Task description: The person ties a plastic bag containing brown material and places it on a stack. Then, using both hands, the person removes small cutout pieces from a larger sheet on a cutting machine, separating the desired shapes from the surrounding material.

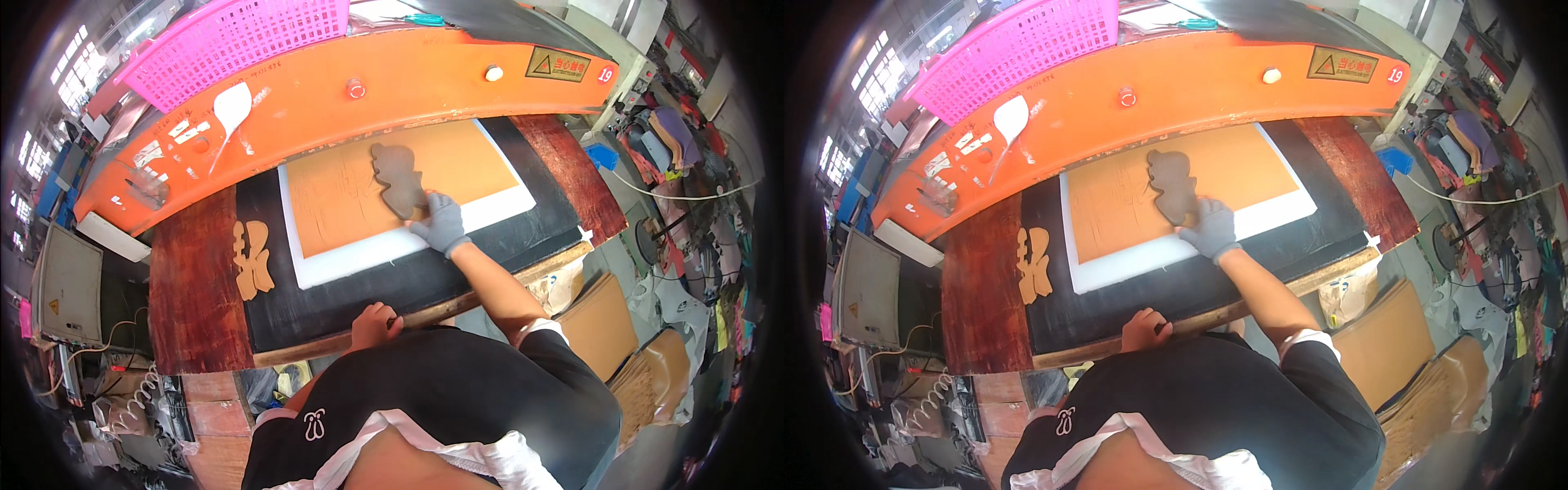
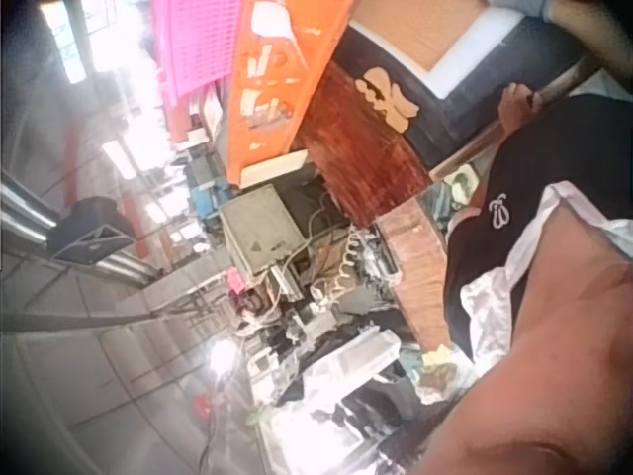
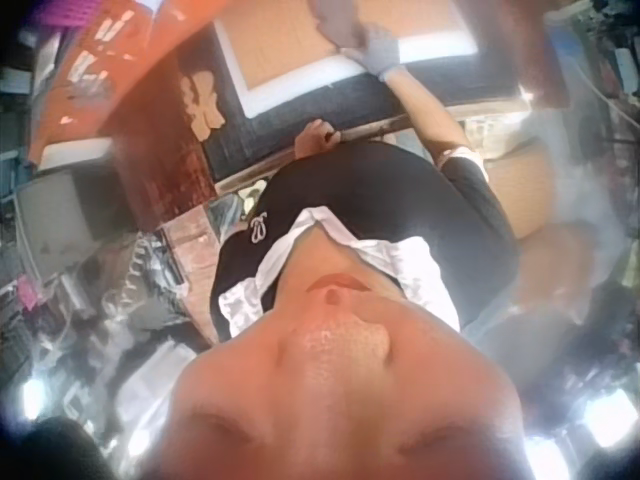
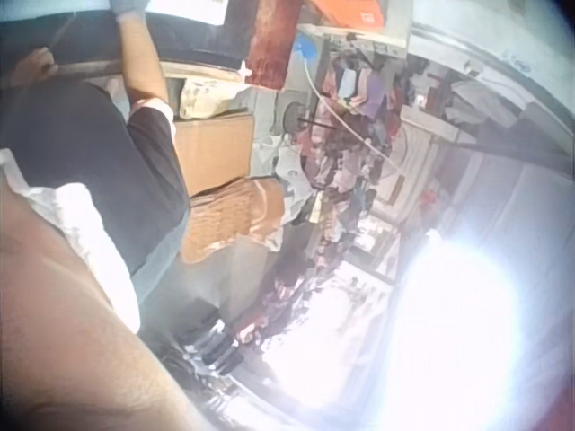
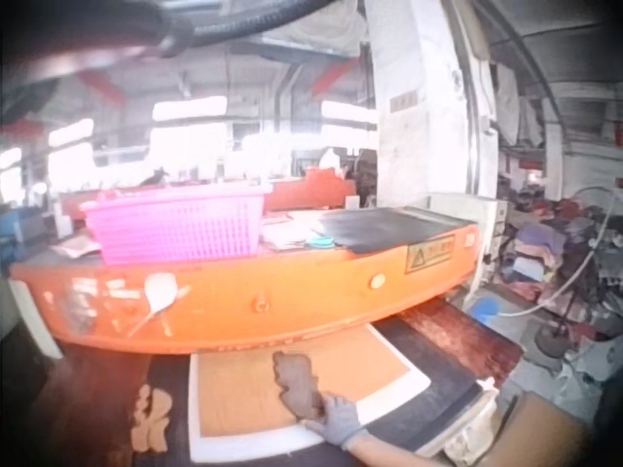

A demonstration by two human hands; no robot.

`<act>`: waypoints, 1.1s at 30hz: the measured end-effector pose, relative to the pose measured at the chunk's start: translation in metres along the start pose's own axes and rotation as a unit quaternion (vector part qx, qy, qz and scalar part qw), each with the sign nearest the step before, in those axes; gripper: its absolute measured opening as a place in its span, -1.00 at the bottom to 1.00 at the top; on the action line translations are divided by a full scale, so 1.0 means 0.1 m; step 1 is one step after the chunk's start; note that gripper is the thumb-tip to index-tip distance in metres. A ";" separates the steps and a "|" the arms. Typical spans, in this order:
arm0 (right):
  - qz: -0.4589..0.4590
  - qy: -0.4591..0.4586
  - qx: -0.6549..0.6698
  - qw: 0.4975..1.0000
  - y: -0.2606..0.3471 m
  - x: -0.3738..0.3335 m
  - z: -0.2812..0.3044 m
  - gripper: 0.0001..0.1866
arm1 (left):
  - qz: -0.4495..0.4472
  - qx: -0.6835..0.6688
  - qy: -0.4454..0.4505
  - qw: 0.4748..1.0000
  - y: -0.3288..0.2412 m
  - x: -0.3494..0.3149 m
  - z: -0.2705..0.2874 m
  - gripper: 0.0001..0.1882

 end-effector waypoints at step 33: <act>-0.088 -0.047 -0.030 0.995 -0.69 -0.40 0.39 -0.23 | -0.086 0.195 -0.010 0.977 0.02 0.70 -0.21 -0.38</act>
Point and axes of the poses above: each hand's wrist, its own x-axis towards the middle knuckle, its own z-axis out of the back of the hand, y = z × x, the point moved 1 cm from there along x, towards the middle knuckle, and after that the axes turned 1 degree about -z, right-handed, at the moved point
